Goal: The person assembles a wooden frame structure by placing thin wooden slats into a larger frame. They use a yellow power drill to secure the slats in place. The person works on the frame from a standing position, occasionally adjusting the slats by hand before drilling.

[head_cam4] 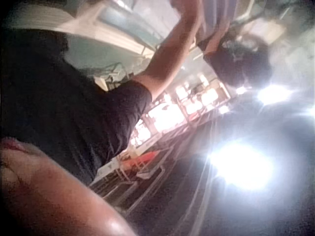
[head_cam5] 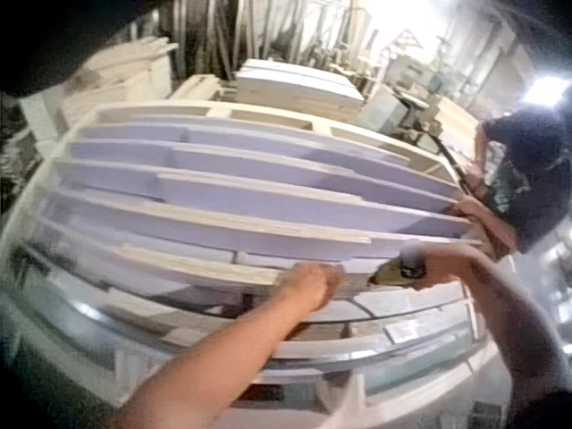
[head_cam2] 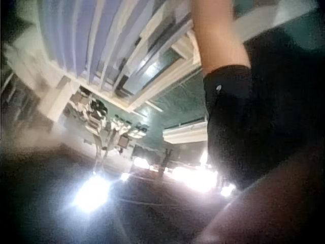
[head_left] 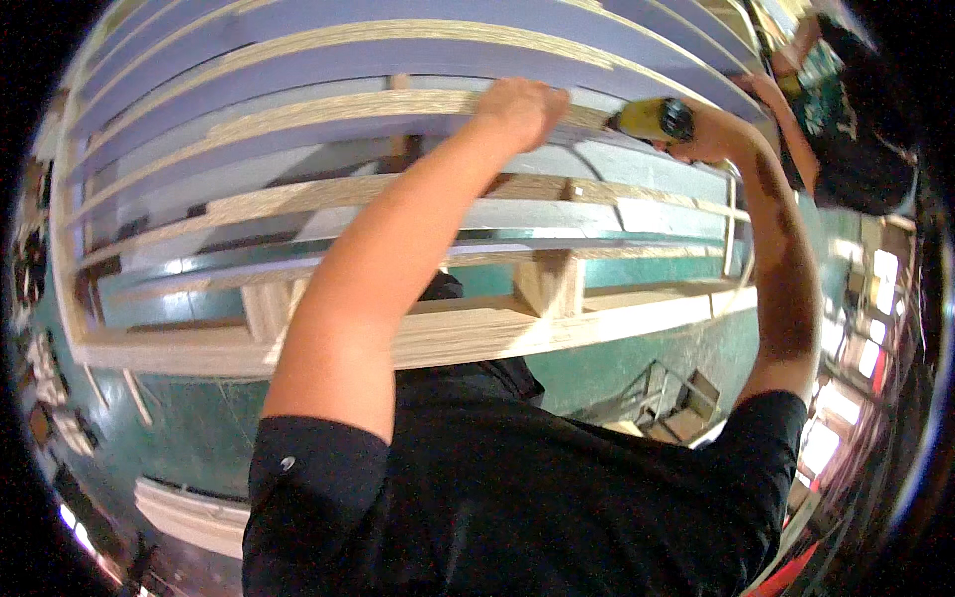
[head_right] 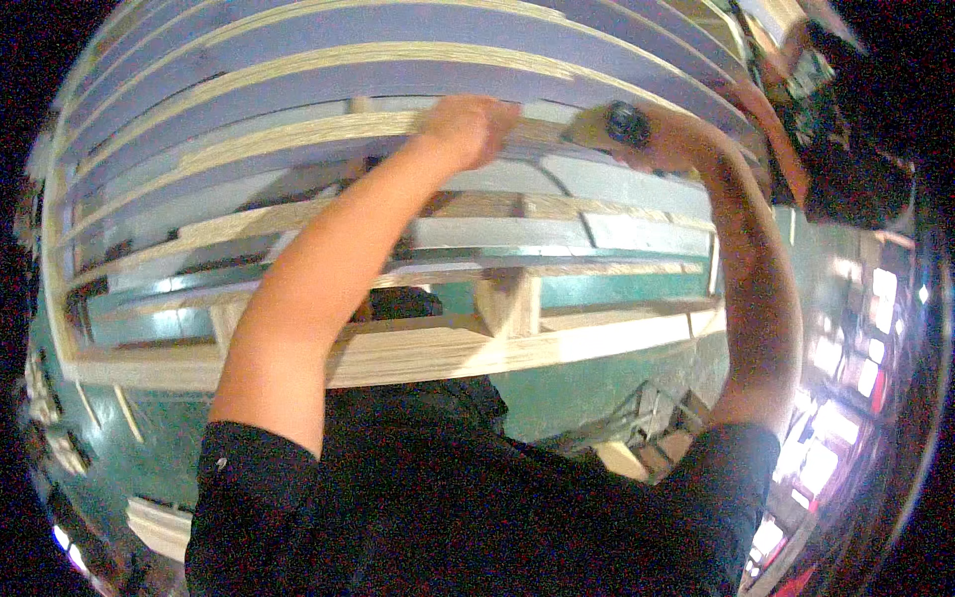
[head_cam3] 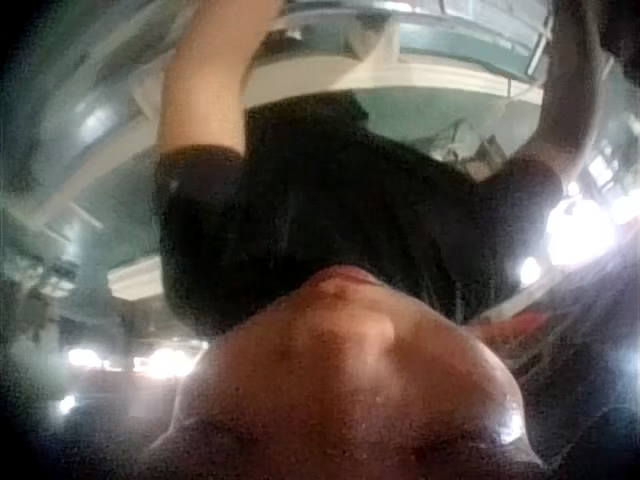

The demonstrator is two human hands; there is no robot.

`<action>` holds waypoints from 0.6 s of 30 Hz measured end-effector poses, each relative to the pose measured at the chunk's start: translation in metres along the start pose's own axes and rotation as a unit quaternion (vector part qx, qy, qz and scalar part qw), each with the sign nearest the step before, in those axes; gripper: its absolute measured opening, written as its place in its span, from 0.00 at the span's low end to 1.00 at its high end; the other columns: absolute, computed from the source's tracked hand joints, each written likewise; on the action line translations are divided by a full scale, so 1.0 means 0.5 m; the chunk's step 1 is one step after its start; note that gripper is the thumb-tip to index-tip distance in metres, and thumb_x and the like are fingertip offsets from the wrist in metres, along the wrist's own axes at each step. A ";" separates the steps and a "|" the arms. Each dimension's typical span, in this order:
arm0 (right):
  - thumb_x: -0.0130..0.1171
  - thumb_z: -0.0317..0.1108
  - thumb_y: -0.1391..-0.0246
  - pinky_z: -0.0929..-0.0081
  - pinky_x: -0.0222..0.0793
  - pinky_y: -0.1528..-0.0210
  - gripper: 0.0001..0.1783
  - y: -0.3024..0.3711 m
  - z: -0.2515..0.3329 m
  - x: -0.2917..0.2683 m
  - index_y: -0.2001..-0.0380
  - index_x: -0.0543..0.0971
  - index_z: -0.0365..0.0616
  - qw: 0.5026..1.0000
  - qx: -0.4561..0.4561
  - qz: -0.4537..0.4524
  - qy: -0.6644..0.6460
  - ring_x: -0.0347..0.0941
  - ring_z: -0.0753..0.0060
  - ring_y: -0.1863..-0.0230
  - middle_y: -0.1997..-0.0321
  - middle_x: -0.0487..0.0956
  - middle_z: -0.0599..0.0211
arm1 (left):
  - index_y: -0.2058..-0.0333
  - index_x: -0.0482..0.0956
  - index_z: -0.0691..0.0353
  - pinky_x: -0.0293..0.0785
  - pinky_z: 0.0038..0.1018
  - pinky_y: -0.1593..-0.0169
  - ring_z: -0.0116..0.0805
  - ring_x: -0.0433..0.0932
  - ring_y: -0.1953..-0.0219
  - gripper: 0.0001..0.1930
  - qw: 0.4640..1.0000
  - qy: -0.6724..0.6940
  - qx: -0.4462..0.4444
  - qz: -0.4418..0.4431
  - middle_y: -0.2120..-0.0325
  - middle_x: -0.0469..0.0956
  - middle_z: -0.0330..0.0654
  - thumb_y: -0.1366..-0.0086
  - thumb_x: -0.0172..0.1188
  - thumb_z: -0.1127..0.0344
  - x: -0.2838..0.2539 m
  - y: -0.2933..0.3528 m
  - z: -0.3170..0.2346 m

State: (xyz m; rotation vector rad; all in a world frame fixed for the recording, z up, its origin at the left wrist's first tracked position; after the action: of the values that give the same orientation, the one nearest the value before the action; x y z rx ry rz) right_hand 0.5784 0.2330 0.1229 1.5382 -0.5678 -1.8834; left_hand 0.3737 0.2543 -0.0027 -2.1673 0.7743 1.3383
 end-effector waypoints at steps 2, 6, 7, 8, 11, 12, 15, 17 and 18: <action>0.67 0.29 0.52 0.63 0.75 0.63 0.19 -0.001 0.028 -0.006 0.54 0.80 0.43 1.000 0.006 0.000 -0.030 0.79 0.66 0.66 0.68 0.85 0.64 | 0.49 0.84 0.58 0.83 0.44 0.52 0.50 0.85 0.51 0.15 0.993 -0.020 -0.031 0.112 0.51 0.85 0.49 0.34 0.62 0.69 -0.030 0.008 -0.007; 0.67 0.27 0.54 0.72 0.73 0.70 0.23 -0.025 0.073 -0.020 0.51 0.80 0.44 0.997 0.046 -0.004 -0.058 0.75 0.75 0.73 0.72 0.81 0.69 | 0.48 0.83 0.59 0.82 0.45 0.49 0.53 0.83 0.48 0.20 0.983 0.041 -0.015 0.180 0.51 0.84 0.49 0.37 0.70 0.59 -0.083 0.035 0.008; 0.67 0.27 0.53 0.71 0.73 0.70 0.22 -0.027 0.113 -0.032 0.51 0.80 0.43 0.997 0.024 -0.022 -0.068 0.74 0.75 0.74 0.72 0.81 0.69 | 0.49 0.83 0.59 0.82 0.46 0.49 0.54 0.82 0.47 0.22 0.987 0.048 0.004 0.155 0.51 0.84 0.49 0.38 0.71 0.56 -0.111 0.054 0.022; 0.67 0.27 0.52 0.71 0.73 0.70 0.21 -0.025 0.163 -0.041 0.51 0.80 0.43 0.997 -0.001 -0.038 -0.072 0.74 0.76 0.74 0.73 0.80 0.69 | 0.45 0.78 0.60 0.81 0.48 0.48 0.56 0.82 0.48 0.29 0.989 0.073 0.126 -0.028 0.53 0.84 0.52 0.42 0.74 0.52 -0.099 0.095 0.091; 0.66 0.27 0.52 0.70 0.72 0.73 0.19 -0.025 0.254 -0.024 0.54 0.81 0.43 0.987 0.010 -0.113 -0.114 0.73 0.76 0.76 0.73 0.81 0.70 | 0.44 0.77 0.59 0.77 0.48 0.42 0.54 0.78 0.44 0.33 0.993 -0.009 0.025 0.114 0.47 0.80 0.50 0.46 0.76 0.54 -0.233 0.242 0.223; 0.67 0.27 0.53 0.68 0.74 0.71 0.19 -0.050 0.302 -0.015 0.54 0.81 0.43 0.994 -0.023 -0.069 -0.086 0.75 0.74 0.74 0.71 0.82 0.69 | 0.44 0.77 0.58 0.77 0.48 0.43 0.55 0.79 0.45 0.34 0.998 -0.009 0.039 0.039 0.48 0.81 0.50 0.49 0.77 0.55 -0.267 0.309 0.303; 0.74 0.31 0.54 0.67 0.78 0.55 0.38 -0.155 0.413 0.003 0.39 0.71 0.39 0.995 -0.077 -0.021 0.057 0.80 0.68 0.57 0.55 0.84 0.58 | 0.47 0.77 0.57 0.79 0.48 0.48 0.52 0.80 0.47 0.29 0.992 -0.107 -0.058 -0.023 0.54 0.83 0.47 0.47 0.76 0.58 -0.328 0.480 0.506; 0.73 0.32 0.54 0.67 0.79 0.54 0.37 -0.197 0.567 0.004 0.39 0.71 0.39 0.996 -0.088 -0.006 0.024 0.81 0.67 0.56 0.54 0.84 0.57 | 0.48 0.78 0.56 0.80 0.48 0.50 0.52 0.82 0.50 0.26 0.988 -0.070 -0.134 0.043 0.57 0.84 0.47 0.45 0.75 0.61 -0.318 0.528 0.559; 0.73 0.32 0.54 0.67 0.79 0.53 0.37 -0.209 0.635 0.009 0.39 0.71 0.39 0.996 -0.084 -0.002 0.005 0.81 0.67 0.56 0.54 0.85 0.57 | 0.49 0.78 0.56 0.80 0.47 0.51 0.52 0.83 0.52 0.24 0.983 -0.047 -0.161 0.075 0.59 0.84 0.47 0.44 0.74 0.63 -0.311 0.541 0.579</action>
State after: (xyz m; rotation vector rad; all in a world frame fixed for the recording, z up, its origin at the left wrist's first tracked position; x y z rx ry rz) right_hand 0.2480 0.2841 0.1200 1.4389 -0.3918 -1.8744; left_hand -0.0512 0.2796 -0.0075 -2.3031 0.7370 1.7339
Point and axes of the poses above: each hand's wrist, its own y-axis away from the middle knuckle, its own x-axis out of the palm, z = x × y, the point moved 6 cm from there along -y, towards the middle knuckle
